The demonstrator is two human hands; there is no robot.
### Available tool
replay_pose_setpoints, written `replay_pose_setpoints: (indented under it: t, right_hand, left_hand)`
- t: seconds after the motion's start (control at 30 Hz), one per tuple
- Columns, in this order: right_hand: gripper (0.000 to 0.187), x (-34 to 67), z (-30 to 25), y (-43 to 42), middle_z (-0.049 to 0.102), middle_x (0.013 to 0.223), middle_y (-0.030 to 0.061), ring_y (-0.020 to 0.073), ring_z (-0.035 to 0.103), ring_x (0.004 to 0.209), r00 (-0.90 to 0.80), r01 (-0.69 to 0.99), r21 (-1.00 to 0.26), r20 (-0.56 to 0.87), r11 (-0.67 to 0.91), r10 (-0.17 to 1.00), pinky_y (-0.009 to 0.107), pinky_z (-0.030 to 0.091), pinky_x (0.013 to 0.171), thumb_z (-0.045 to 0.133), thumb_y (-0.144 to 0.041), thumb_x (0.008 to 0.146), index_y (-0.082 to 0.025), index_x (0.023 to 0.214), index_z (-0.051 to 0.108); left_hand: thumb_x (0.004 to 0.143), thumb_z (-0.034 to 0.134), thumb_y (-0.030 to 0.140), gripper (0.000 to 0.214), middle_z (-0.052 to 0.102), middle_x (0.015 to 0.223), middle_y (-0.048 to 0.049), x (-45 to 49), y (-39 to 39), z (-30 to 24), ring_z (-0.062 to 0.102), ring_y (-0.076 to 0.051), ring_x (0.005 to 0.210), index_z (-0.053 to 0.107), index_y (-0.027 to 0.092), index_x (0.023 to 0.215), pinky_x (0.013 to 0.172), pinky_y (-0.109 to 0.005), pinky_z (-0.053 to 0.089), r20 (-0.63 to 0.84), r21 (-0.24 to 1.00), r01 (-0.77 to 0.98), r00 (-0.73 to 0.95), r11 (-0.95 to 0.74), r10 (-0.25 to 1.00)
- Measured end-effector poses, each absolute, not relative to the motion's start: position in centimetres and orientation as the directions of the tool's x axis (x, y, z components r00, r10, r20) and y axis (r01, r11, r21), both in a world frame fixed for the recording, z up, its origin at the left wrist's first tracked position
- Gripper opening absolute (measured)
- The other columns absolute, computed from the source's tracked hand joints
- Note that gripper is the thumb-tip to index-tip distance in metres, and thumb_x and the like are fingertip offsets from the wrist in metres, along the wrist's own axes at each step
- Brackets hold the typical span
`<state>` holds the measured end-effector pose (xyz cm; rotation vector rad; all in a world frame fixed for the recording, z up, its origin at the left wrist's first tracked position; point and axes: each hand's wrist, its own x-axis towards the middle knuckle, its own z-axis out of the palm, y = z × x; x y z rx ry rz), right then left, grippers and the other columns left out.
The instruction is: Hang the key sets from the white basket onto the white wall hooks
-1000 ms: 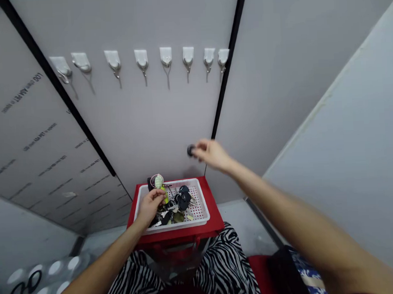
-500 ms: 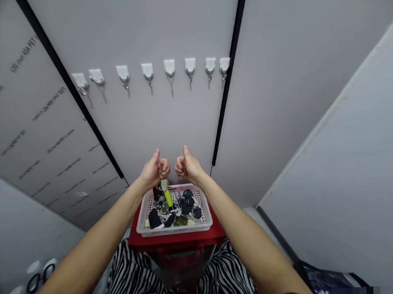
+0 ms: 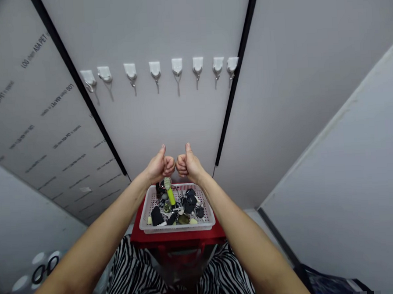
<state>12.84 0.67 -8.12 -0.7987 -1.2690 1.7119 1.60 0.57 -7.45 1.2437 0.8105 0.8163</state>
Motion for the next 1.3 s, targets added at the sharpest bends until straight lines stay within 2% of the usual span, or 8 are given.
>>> replay_pose_setpoints:
  t: [0.13, 0.27, 0.33, 0.43, 0.8, 0.93, 1.1, 1.3]
  right_hand:
    - [0.048, 12.1, -9.8, 0.8, 0.023, 0.031, -0.0075, 0.0035, 0.02, 0.028, -0.368, -0.141, -0.987, -0.022, -0.079, 0.93, 0.018, 0.021, 0.032, 0.023, -0.06, 0.064, -0.018, 0.041, 0.027]
    - [0.027, 11.9, -14.1, 1.3, 0.044, 0.044, -0.0031, 0.0068, 0.039, 0.041, -0.168, 0.239, -0.968, 0.043, 0.083, 0.985, 0.02, 0.032, 0.042, 0.046, -0.041, 0.06, -0.015, 0.05, 0.044]
    - [0.016, 11.8, -16.3, 1.6, 0.052, 0.055, -0.0001, 0.0094, 0.045, 0.052, -0.136, 0.397, -0.907, 0.093, 0.14, 0.986, 0.022, 0.035, 0.052, 0.049, -0.031, 0.059, -0.015, 0.058, 0.051]
    - [0.014, 11.5, -18.3, 1.7, 0.057, 0.066, 0.002, 0.012, 0.049, 0.063, -0.198, 0.452, -0.869, 0.121, 0.2, 0.973, 0.025, 0.037, 0.061, 0.046, -0.024, 0.062, -0.017, 0.071, 0.055]
    - [0.019, 11.3, -12.7, 0.8, 0.045, 0.053, -0.0033, 0.0063, 0.04, 0.049, -0.366, 0.212, -0.925, 0.225, 0.316, 0.903, 0.019, 0.034, 0.049, 0.039, -0.031, 0.067, -0.014, 0.063, 0.047]
    - [0.017, 11.4, -9.6, 0.8, 0.043, 0.051, -0.0038, 0.0059, 0.038, 0.047, -0.354, 0.241, -0.879, 0.314, 0.411, 0.881, 0.018, 0.032, 0.048, 0.041, -0.03, 0.066, -0.014, 0.062, 0.047]
    - [0.016, 11.0, -7.0, 0.9, 0.046, 0.053, -0.0029, 0.0066, 0.039, 0.049, -0.368, 0.324, -0.809, 0.37, 0.491, 0.853, 0.019, 0.032, 0.049, 0.042, -0.028, 0.065, -0.014, 0.062, 0.049]
    - [0.015, 9.3, -3.9, 1.5, 0.044, 0.05, -0.0034, 0.0057, 0.038, 0.046, -0.375, 0.278, -0.811, 0.401, 0.514, 0.836, 0.018, 0.032, 0.047, 0.043, -0.026, 0.064, -0.013, 0.059, 0.049]
  left_hand:
    - [0.066, 0.021, 0.056, 0.05, 0.037, 0.038, 0.0033, 0.4, 1.0, -9.4, 0.032, -0.004, 0.034, 0.039, 0.014, 0.046, 0.039, -0.018, 0.024, -0.053, 0.998, 0.052, 0.322, 0.038, 0.945]
    - [0.06, 0.047, 0.032, 0.02, 0.053, 0.06, -0.0017, -1.6, 1.3, -13.4, 0.045, -0.009, 0.055, 0.051, 0.013, 0.061, 0.054, -0.021, 0.032, 0.127, 0.885, 0.449, 0.014, -0.12, 0.992]
    - [0.057, 0.049, 0.022, 0.013, 0.055, 0.067, -0.0032, -2.4, 1.3, -15.1, 0.046, -0.011, 0.062, 0.054, 0.013, 0.066, 0.06, -0.022, 0.032, 0.176, 0.785, 0.603, 0.0, -0.14, 0.984]
    - [0.058, 0.047, 0.018, 0.011, 0.056, 0.06, -0.002, -2.9, 1.1, -16.3, 0.045, -0.012, 0.061, 0.056, 0.014, 0.061, 0.06, -0.023, 0.032, 0.152, 0.706, 0.688, 0.085, -0.169, 0.985]
    - [0.058, 0.049, 0.023, 0.015, 0.053, 0.056, 0.0014, -3.1, 0.6, -10.1, 0.043, -0.007, 0.052, 0.056, 0.011, 0.062, 0.054, -0.019, 0.035, 0.157, 0.934, 0.284, 0.223, -0.218, 0.962]
    - [0.058, 0.05, 0.022, 0.012, 0.05, 0.057, 0.0025, -3.2, 0.5, -8.2, 0.043, -0.005, 0.053, 0.053, 0.011, 0.063, 0.055, -0.019, 0.035, 0.193, 0.961, 0.157, 0.2, -0.226, 0.961]
    - [0.057, 0.051, 0.02, 0.01, 0.049, 0.058, 0.0027, -3.6, 0.5, -6.8, 0.042, -0.005, 0.055, 0.052, 0.011, 0.061, 0.055, -0.019, 0.034, 0.25, 0.956, 0.115, 0.161, -0.269, 0.955]
    - [0.057, 0.051, 0.02, 0.009, 0.048, 0.053, 0.0039, -5.6, 0.3, -3.5, 0.039, -0.004, 0.049, 0.053, 0.011, 0.059, 0.049, -0.017, 0.03, 0.28, 0.923, 0.231, 0.152, -0.309, 0.948]
